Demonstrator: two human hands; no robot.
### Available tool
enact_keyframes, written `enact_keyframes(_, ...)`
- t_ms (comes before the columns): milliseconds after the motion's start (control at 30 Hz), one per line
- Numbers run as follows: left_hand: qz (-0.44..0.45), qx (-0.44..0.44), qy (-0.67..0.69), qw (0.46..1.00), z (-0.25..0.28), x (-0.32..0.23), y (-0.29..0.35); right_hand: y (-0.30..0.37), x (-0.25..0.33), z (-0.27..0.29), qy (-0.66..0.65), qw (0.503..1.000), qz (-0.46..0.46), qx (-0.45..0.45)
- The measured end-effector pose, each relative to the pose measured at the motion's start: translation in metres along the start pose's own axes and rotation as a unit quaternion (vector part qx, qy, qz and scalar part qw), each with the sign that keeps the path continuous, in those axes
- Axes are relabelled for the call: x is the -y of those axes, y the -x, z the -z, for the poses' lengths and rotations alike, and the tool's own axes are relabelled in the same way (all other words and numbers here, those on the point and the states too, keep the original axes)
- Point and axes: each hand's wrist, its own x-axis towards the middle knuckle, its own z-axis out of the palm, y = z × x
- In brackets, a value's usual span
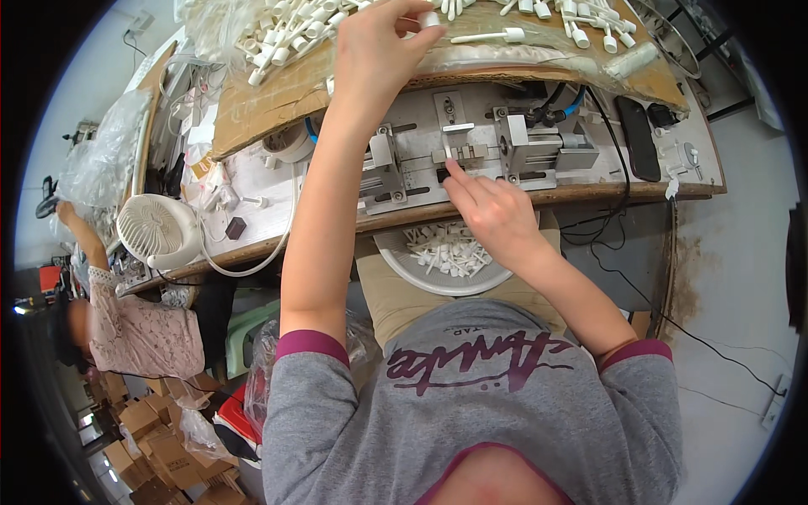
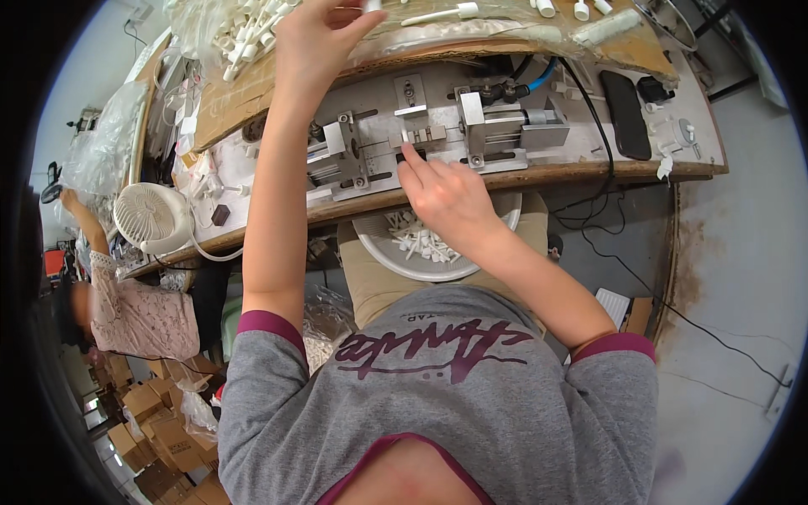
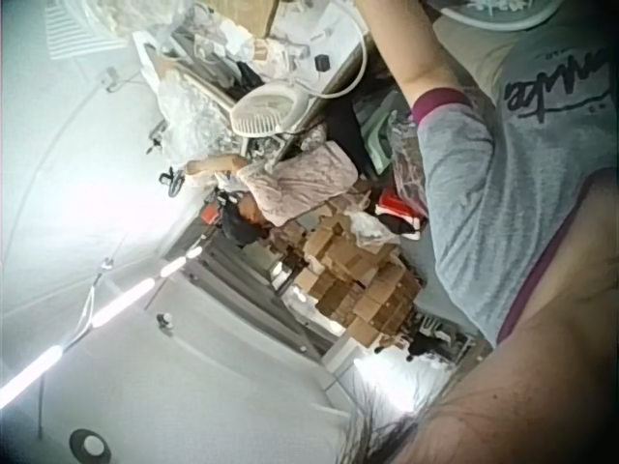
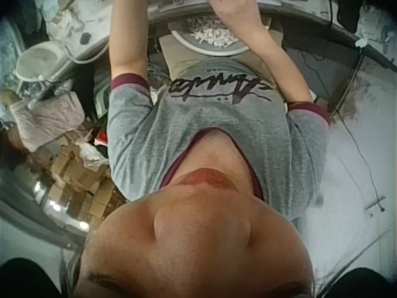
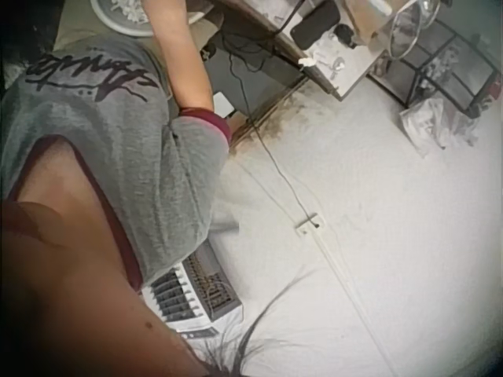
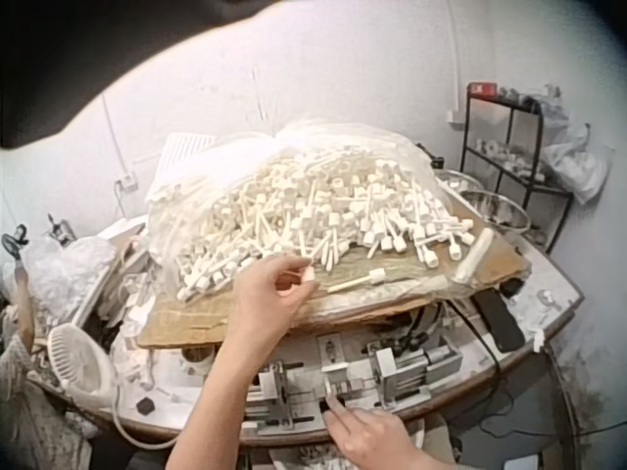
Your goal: Assembling small white plastic components using a pneumatic or mechanical jig on a workbench.
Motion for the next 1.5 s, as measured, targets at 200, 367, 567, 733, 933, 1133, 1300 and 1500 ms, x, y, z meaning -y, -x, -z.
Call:
enact_keyframes(200,-0.006,-0.051,0.100,0.994,0.014,-0.016,0.029,-0.013,-0.002,0.005,0.007,0.998,-0.010,0.057)
enact_keyframes(367,-0.045,-0.055,0.127,0.989,0.019,-0.013,0.073,-0.021,-0.008,0.009,-0.004,0.996,0.007,0.089)
enact_keyframes(567,-0.066,0.020,-0.050,0.996,0.014,-0.011,0.148,-0.087,-0.066,0.055,-0.138,0.986,-0.091,-0.034)
enact_keyframes(733,-0.099,0.054,-0.151,0.982,-0.018,-0.003,0.185,-0.148,-0.119,0.050,0.109,0.987,-0.042,-0.106)
enact_keyframes(933,-0.116,0.077,-0.203,0.969,-0.036,0.004,0.178,-0.161,-0.137,0.049,0.017,0.997,-0.069,0.038)
enact_keyframes(1133,-0.099,0.095,-0.217,0.966,-0.035,0.005,0.172,-0.143,-0.115,0.068,-0.014,0.991,-0.116,0.067)
enact_keyframes(1300,-0.101,0.120,-0.208,0.966,-0.031,0.008,0.168,-0.116,-0.115,0.087,-0.054,0.995,-0.050,0.071)
enact_keyframes(1500,-0.050,0.074,-0.004,0.996,0.001,-0.012,0.111,-0.062,-0.069,0.089,-0.185,0.975,-0.115,-0.054)
